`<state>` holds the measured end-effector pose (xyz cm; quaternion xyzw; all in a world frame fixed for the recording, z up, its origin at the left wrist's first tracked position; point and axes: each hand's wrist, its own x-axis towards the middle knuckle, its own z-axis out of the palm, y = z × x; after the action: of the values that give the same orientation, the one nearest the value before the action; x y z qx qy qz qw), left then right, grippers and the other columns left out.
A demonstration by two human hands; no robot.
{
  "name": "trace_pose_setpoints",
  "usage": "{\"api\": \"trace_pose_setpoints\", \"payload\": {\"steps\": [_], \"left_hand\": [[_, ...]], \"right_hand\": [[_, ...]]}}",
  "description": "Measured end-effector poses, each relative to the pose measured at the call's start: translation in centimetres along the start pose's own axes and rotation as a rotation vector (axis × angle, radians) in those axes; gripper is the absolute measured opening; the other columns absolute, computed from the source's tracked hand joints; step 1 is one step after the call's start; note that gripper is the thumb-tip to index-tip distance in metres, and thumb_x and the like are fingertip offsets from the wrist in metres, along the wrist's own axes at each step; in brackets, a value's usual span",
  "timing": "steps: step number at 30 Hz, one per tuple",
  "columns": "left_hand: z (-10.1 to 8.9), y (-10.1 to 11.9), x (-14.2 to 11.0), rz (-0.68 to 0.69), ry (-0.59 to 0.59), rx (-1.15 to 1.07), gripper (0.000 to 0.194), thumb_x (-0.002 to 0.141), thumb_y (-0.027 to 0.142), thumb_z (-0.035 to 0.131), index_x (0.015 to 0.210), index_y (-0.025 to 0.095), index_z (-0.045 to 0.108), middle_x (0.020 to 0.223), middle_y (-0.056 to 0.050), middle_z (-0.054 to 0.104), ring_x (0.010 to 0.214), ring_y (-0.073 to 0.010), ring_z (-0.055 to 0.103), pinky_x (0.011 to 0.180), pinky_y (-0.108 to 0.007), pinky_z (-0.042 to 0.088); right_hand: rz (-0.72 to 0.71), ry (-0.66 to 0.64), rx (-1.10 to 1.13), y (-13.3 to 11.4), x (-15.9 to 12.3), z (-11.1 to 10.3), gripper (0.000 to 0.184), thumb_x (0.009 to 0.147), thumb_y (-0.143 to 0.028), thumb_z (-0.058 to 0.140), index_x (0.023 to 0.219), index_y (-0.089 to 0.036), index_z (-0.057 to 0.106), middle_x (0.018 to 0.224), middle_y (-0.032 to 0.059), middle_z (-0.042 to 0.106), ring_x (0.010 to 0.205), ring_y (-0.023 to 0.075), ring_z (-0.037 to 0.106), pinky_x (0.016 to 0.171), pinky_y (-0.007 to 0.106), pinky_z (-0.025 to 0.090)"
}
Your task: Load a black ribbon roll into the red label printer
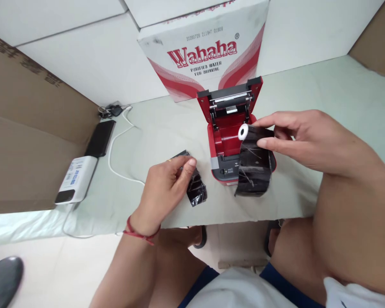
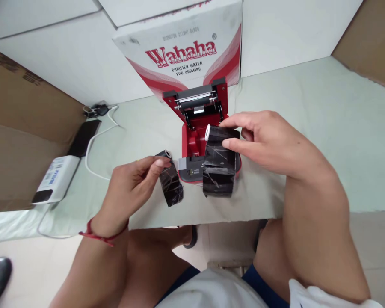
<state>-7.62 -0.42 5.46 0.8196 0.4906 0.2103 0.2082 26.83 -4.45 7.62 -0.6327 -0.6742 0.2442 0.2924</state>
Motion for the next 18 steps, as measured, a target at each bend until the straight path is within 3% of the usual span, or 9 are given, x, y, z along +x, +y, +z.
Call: {"api": "trace_pose_setpoints", "payload": {"steps": [3,5,8,10,12,14,16,18], "left_hand": [[1.3,1.0,-0.2,0.332,0.144,-0.046,0.025,0.116,0.039,0.069,0.131,0.025,0.083,0.120,-0.008,0.091,0.095,-0.0232,0.083,0.089,-0.036,0.064],[2.0,1.6,-0.3,0.585,0.171,-0.060,0.032,0.114,0.034,0.072,0.144,0.022,0.076,0.143,-0.014,0.086,0.118,-0.0259,0.084,0.101,-0.039,0.065],[2.7,2.2,-0.3,0.803,0.152,-0.023,0.047,0.117,0.050,0.071,0.152,0.018,0.070,0.151,-0.020,0.081,0.125,-0.0272,0.082,0.099,-0.039,0.065],[3.1,2.4,-0.2,0.848,0.131,0.027,0.054,0.119,0.062,0.066,0.151,0.018,0.070,0.148,-0.020,0.081,0.120,-0.0266,0.081,0.093,-0.039,0.063],[3.4,2.7,-0.3,0.856,0.141,0.087,0.049,0.121,0.058,0.063,0.148,0.018,0.072,0.144,-0.019,0.083,0.112,-0.0250,0.080,0.089,-0.038,0.061],[3.7,3.0,-0.4,0.833,0.192,0.121,0.030,0.122,0.034,0.060,0.143,0.018,0.074,0.139,-0.016,0.085,0.102,-0.0225,0.077,0.085,-0.037,0.060],[3.9,3.2,-0.5,0.808,0.242,0.109,0.031,0.113,0.010,0.056,0.138,0.017,0.075,0.132,-0.013,0.088,0.092,-0.0203,0.073,0.082,-0.035,0.059],[4.0,3.3,-0.6,0.806,0.262,0.074,0.033,0.109,0.003,0.056,0.132,0.015,0.076,0.126,-0.012,0.090,0.087,-0.0195,0.069,0.078,-0.034,0.060]], "right_hand": [[-0.102,0.050,-0.110,-1.1,1.0,1.1,0.043,0.095,-0.045,0.073,0.133,-0.034,0.091,0.106,0.0018,0.086,0.088,0.0244,0.068,0.088,0.044,0.056],[-0.172,0.050,-0.186,-1.8,1.6,1.7,0.042,0.099,-0.042,0.067,0.132,-0.031,0.091,0.119,0.0034,0.088,0.106,0.0301,0.070,0.098,0.048,0.056],[-0.168,0.000,-0.295,-2.5,2.4,2.6,0.042,0.106,-0.038,0.058,0.131,-0.027,0.090,0.115,0.0072,0.089,0.109,0.0338,0.066,0.099,0.051,0.055],[-0.139,-0.045,-0.341,-2.7,2.7,3.0,0.040,0.107,-0.034,0.056,0.126,-0.026,0.090,0.108,0.0088,0.088,0.108,0.0347,0.064,0.101,0.054,0.055],[-0.118,-0.067,-0.356,-2.9,3.1,3.3,0.039,0.107,-0.033,0.056,0.125,-0.025,0.090,0.107,0.0104,0.087,0.113,0.0369,0.063,0.105,0.057,0.055],[-0.104,-0.064,-0.350,-3.0,3.4,3.7,0.039,0.106,-0.030,0.058,0.129,-0.026,0.089,0.116,0.0114,0.088,0.125,0.0402,0.064,0.110,0.061,0.054],[-0.096,-0.050,-0.327,-3.0,3.6,4.0,0.041,0.105,-0.028,0.060,0.135,-0.027,0.089,0.130,0.0109,0.088,0.136,0.0421,0.064,0.115,0.065,0.053],[-0.105,-0.041,-0.301,-2.8,3.8,4.3,0.043,0.105,-0.026,0.061,0.139,-0.027,0.088,0.139,0.0105,0.086,0.143,0.0413,0.064,0.120,0.066,0.052]]}}
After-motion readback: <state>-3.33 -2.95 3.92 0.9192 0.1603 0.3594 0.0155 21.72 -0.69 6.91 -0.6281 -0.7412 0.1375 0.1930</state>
